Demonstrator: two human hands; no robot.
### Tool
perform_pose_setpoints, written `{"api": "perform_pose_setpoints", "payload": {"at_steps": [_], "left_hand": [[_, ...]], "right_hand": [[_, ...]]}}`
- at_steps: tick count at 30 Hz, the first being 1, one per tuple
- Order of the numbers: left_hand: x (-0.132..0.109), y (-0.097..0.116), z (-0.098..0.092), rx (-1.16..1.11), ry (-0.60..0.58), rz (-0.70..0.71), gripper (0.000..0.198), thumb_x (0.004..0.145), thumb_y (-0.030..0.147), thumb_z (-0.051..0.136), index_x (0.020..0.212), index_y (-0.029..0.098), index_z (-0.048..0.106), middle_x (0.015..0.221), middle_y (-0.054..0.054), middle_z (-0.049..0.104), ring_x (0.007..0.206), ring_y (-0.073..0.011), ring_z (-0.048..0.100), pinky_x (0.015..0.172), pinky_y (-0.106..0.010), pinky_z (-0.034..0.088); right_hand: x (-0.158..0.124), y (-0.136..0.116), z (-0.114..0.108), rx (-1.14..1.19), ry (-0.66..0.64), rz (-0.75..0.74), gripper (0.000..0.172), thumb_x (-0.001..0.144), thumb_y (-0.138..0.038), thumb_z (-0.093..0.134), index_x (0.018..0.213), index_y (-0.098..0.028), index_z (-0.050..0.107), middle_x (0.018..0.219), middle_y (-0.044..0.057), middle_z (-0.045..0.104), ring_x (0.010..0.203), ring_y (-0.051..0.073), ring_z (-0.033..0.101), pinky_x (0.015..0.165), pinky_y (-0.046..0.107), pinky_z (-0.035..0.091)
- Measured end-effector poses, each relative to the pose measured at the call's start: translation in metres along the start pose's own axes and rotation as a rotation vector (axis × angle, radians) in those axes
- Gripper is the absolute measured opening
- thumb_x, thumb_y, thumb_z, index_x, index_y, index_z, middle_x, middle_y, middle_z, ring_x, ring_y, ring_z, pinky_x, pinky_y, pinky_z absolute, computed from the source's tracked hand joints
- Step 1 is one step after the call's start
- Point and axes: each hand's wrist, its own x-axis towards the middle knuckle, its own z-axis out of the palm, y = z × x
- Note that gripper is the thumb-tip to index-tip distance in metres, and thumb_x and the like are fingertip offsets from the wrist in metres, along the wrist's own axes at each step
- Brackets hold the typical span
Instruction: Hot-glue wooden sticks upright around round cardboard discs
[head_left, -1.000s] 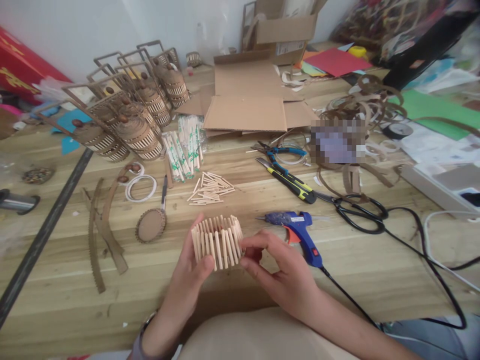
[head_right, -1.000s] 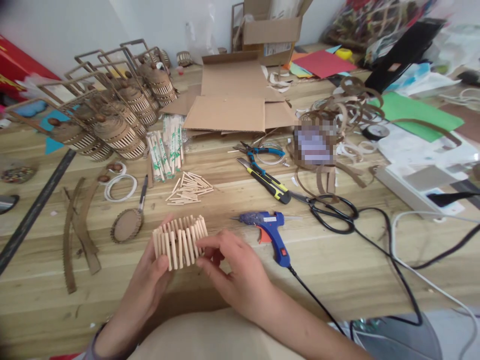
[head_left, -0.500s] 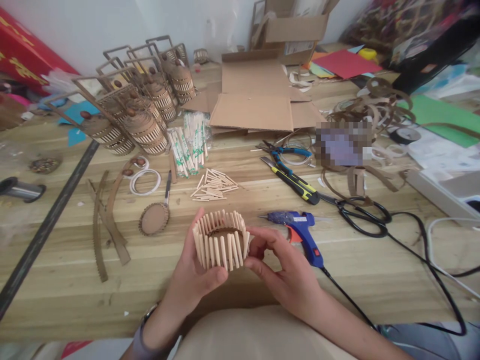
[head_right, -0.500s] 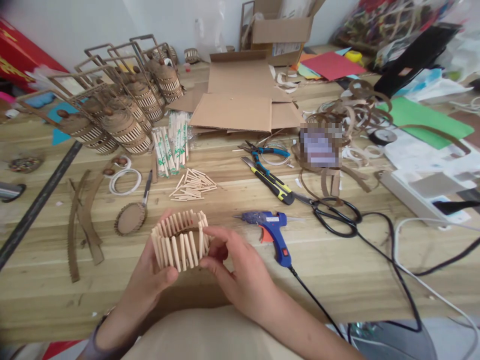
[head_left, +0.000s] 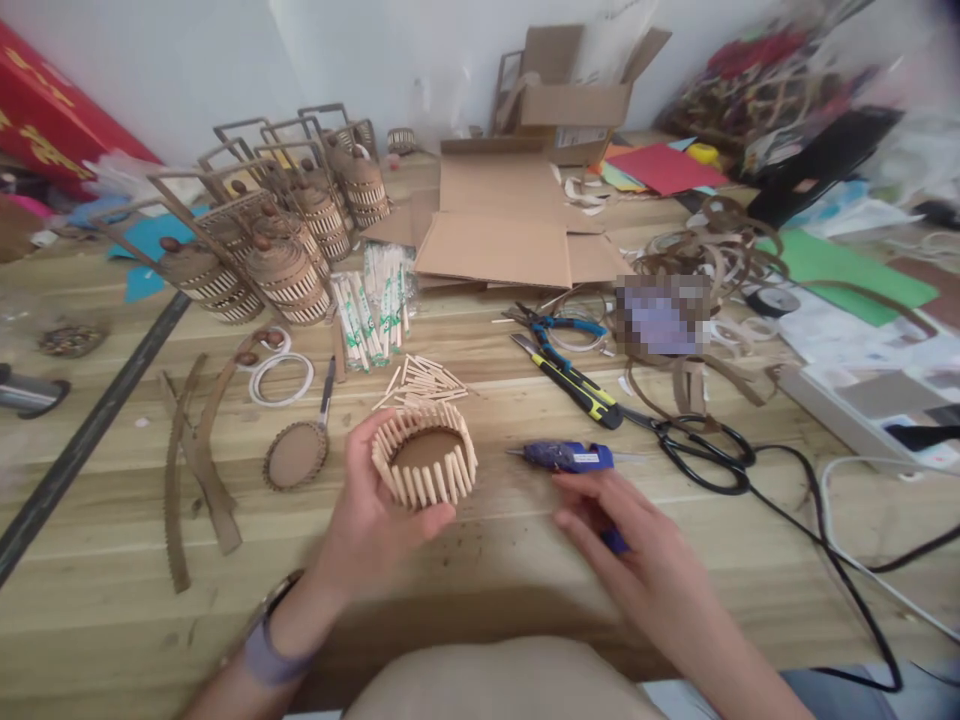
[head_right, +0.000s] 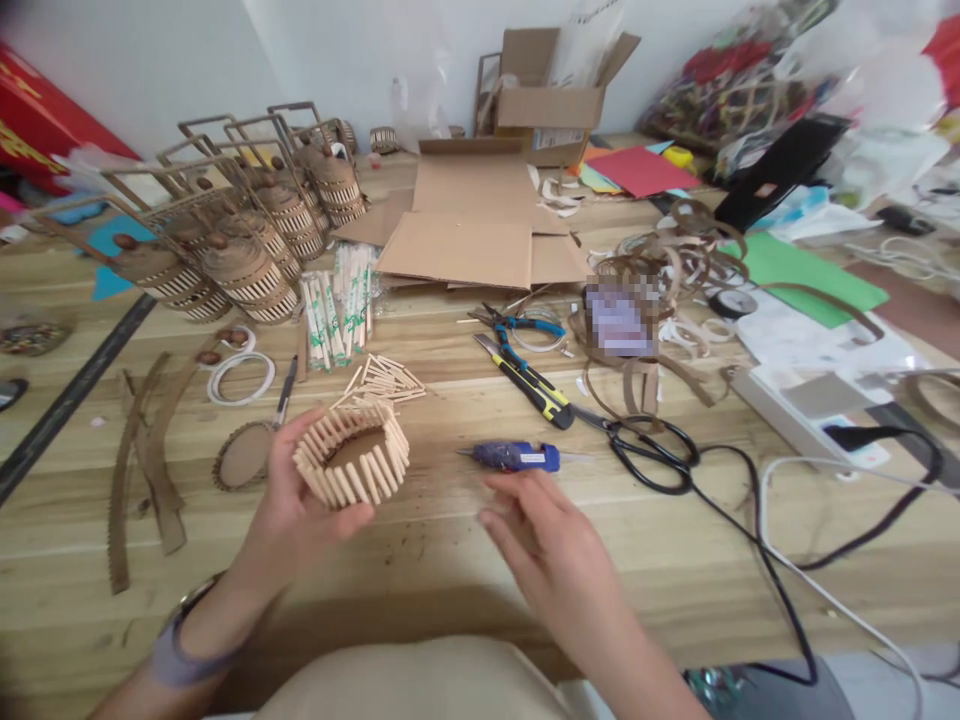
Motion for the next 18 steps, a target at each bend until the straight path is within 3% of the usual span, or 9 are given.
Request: {"api": "perform_pose_setpoints", "payload": {"at_steps": [5,8,14,18], "left_hand": [[0.053,-0.008,0.018,0.284,-0.002,0.112,0.074,0.065,0.028,0.081,0.125,0.026,0.036,0.125,-0.009,0.053,0.116,-0.0272,0.058,0.099,-0.047,0.047],[0.083,-0.021,0.038,0.453,0.011,0.211,0.076,0.063,0.028,0.082,0.123,0.023,0.037,0.126,-0.012,0.052,0.12,-0.0304,0.053,0.102,-0.051,0.043],[0.124,-0.047,0.069,0.663,-0.008,0.3,0.071,0.062,0.021,0.085,0.117,0.019,0.041,0.119,-0.014,0.057,0.115,-0.0314,0.058,0.096,-0.05,0.049],[0.129,-0.051,0.068,0.713,-0.038,0.358,0.078,0.06,0.018,0.087,0.124,0.019,0.042,0.128,-0.016,0.058,0.123,-0.0337,0.056,0.101,-0.052,0.047]], "right_hand": [[-0.019,0.043,-0.01,-0.226,0.043,0.309,0.034,0.086,-0.049,0.053,0.099,-0.02,0.062,0.089,0.01,0.065,0.074,0.026,0.067,0.066,0.039,0.054],[-0.02,0.051,-0.005,-0.213,-0.033,0.423,0.037,0.082,-0.051,0.053,0.101,-0.02,0.061,0.09,0.01,0.067,0.074,0.027,0.069,0.066,0.039,0.053],[-0.009,0.048,0.0,-0.193,-0.106,0.456,0.031,0.08,-0.046,0.046,0.092,-0.021,0.061,0.088,0.01,0.069,0.071,0.026,0.07,0.064,0.037,0.052],[-0.008,0.052,0.002,-0.183,-0.107,0.464,0.032,0.08,-0.049,0.047,0.09,-0.022,0.06,0.087,0.01,0.071,0.07,0.026,0.07,0.062,0.036,0.051]]}}
